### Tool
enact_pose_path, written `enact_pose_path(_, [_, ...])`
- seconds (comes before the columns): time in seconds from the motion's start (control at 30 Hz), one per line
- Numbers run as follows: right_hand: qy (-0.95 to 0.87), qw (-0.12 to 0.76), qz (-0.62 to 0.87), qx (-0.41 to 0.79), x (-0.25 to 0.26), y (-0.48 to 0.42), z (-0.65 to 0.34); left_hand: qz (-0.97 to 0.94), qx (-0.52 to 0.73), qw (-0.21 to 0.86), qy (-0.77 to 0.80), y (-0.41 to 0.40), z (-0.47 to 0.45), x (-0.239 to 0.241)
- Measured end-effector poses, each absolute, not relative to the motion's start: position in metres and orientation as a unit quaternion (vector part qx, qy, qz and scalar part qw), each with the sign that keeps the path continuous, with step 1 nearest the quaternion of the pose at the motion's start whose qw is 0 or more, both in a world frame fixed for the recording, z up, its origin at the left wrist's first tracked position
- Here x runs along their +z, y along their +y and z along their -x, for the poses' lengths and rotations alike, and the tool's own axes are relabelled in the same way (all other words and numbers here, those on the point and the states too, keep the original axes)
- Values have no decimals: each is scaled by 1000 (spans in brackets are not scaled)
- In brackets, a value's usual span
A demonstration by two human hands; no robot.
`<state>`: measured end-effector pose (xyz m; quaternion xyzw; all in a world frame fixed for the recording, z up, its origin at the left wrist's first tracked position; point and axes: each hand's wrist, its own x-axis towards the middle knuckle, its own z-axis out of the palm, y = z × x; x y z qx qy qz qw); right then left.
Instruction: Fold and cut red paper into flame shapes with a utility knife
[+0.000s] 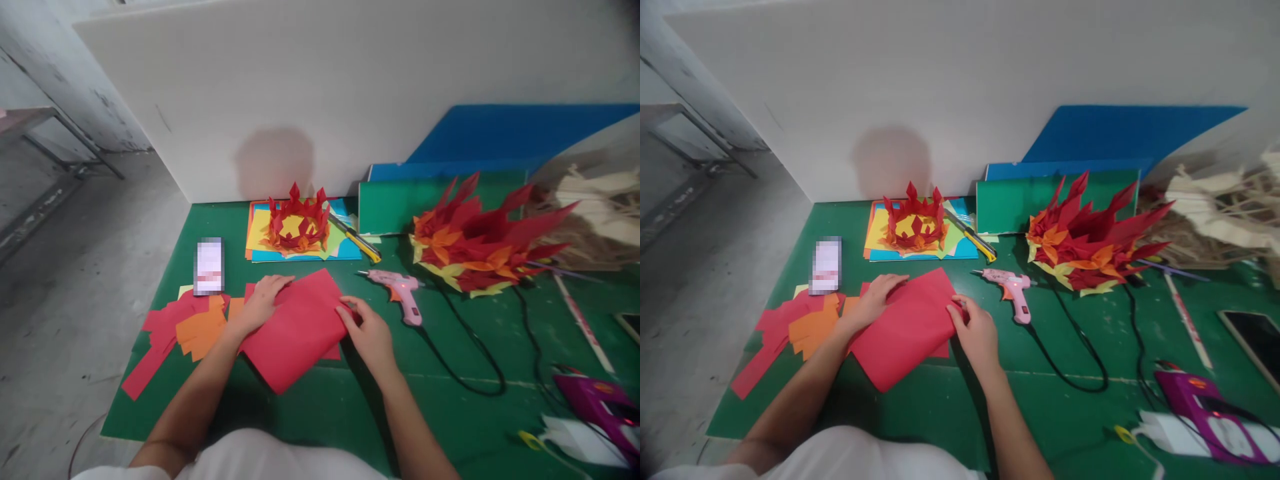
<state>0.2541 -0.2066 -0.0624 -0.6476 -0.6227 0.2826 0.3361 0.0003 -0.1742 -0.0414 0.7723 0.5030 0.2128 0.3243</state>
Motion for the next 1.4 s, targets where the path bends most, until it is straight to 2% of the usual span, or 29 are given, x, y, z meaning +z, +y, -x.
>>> enact_pose_path(0.13, [-669, 339, 612, 253, -60, -203, -254, -695, 255, 403, 539, -173, 6, -41])
enact_pose_path(0.37, [-651, 427, 537, 326, -49, -191, -260, -678, 262, 446, 522, -170, 0, -32])
enact_pose_path(0.6, [-630, 473, 512, 342, -45, -176, -262, -554, 329, 594, 481, -178, -27, -42])
enact_pose_path(0.87, [-569, 588, 492, 297, -37, -175, -250, -488, 375, 571, 543, -187, -35, -40])
enact_pose_path(1.0, [-556, 605, 509, 258, -35, -176, -245, -438, 336, 654, 516, -187, -29, -36])
enact_pose_path(1.23, [-528, 646, 501, 230, -32, -178, -242, -436, 302, 716, 454, -193, -23, -31])
enact_pose_path(1.4, [-553, 614, 475, 303, -39, -178, -239, -431, 341, 676, 491, -192, -23, -39])
